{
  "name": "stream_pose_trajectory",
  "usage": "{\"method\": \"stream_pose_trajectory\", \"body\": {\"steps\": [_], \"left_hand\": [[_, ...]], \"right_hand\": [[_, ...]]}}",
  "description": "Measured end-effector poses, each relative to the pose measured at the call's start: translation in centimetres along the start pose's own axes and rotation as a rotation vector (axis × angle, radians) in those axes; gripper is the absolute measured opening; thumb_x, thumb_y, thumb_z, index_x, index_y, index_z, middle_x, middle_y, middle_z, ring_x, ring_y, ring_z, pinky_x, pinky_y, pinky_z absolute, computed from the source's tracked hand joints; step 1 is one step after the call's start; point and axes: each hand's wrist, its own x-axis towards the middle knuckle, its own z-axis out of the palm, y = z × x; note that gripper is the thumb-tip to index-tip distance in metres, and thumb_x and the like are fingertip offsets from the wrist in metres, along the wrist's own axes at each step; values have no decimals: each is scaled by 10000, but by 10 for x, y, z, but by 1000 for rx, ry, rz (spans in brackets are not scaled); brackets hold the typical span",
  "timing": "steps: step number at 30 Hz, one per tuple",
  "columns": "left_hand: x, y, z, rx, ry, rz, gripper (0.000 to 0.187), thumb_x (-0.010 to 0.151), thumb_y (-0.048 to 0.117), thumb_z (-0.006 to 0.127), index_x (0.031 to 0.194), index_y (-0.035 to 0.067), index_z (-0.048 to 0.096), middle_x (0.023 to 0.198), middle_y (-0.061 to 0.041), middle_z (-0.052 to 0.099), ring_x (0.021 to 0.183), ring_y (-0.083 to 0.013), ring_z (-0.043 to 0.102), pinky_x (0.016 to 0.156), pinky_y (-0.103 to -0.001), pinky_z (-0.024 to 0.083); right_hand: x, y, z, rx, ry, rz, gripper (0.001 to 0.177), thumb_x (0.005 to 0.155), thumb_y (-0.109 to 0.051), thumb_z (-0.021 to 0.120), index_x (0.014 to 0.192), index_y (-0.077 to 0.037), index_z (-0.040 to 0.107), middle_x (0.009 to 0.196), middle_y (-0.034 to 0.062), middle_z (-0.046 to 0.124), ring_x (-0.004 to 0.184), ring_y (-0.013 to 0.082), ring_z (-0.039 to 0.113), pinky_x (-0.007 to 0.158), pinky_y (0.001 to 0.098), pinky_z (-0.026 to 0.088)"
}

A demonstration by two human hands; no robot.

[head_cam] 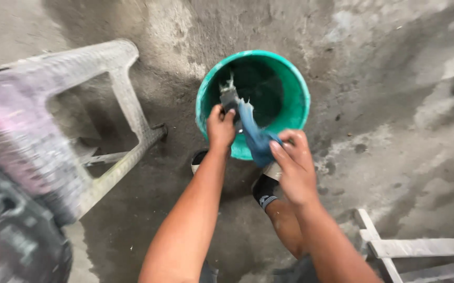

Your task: The person scrubs a large, flat, gray surface using a black sponge and a blue cloth. They repeatedly dip the tools into a green bucket of water to rinse them before continuing to scrub the surface, which has visible yellow and orange stains.

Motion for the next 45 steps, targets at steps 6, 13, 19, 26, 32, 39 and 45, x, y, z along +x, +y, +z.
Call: {"method": "stream_pose_trajectory", "body": {"steps": [6,13,19,26,32,39,45], "left_hand": [[-121,86,-27,-596,-343,7,195,973,52,617,1162,24,658,1014,-39,719,878,-111,643,769,-261,529],[-253,177,-56,-374,-231,287,225,933,-10,607,1154,-8,651,1005,-56,711,882,-110,634,780,-275,534],[-308,265,-101,-272,-365,358,184,945,57,649,1114,-17,660,890,-25,711,774,-79,621,683,-291,509],[-352,321,-130,-48,-322,322,232,919,111,701,1125,9,728,825,-27,709,693,-76,591,626,-286,487],[-373,349,-147,86,-450,333,221,914,87,704,1107,-13,741,857,-46,731,732,-88,628,653,-284,506],[-333,332,-153,177,-685,450,320,930,81,690,1236,-12,679,1030,-48,753,882,-96,688,782,-280,559],[-397,333,-100,410,-931,296,312,945,75,662,1243,-9,696,1014,-32,723,866,-99,638,766,-277,515]], "right_hand": [[-65,-95,1,622,42,6,213,1013,-60,626,1212,-67,551,1122,38,638,1067,138,634,997,319,494],[-82,-126,30,133,227,-174,423,1014,-242,655,1372,-46,545,1260,40,576,1119,113,551,950,288,462],[-119,-184,13,219,200,-30,434,1065,-413,582,1020,3,699,882,44,676,764,120,577,657,328,487],[-178,-283,-3,649,72,266,489,983,-526,542,1042,-67,702,932,54,718,786,169,676,726,352,575],[-185,-271,-9,593,54,135,486,994,-513,608,1091,-49,710,953,61,735,802,171,687,740,354,571],[-256,-309,-50,794,185,54,168,965,-261,645,1068,-129,653,967,76,697,792,196,710,619,383,589],[-336,-179,-157,900,484,-55,328,886,-72,570,1175,-56,723,1116,105,706,979,253,662,798,382,568]]}}
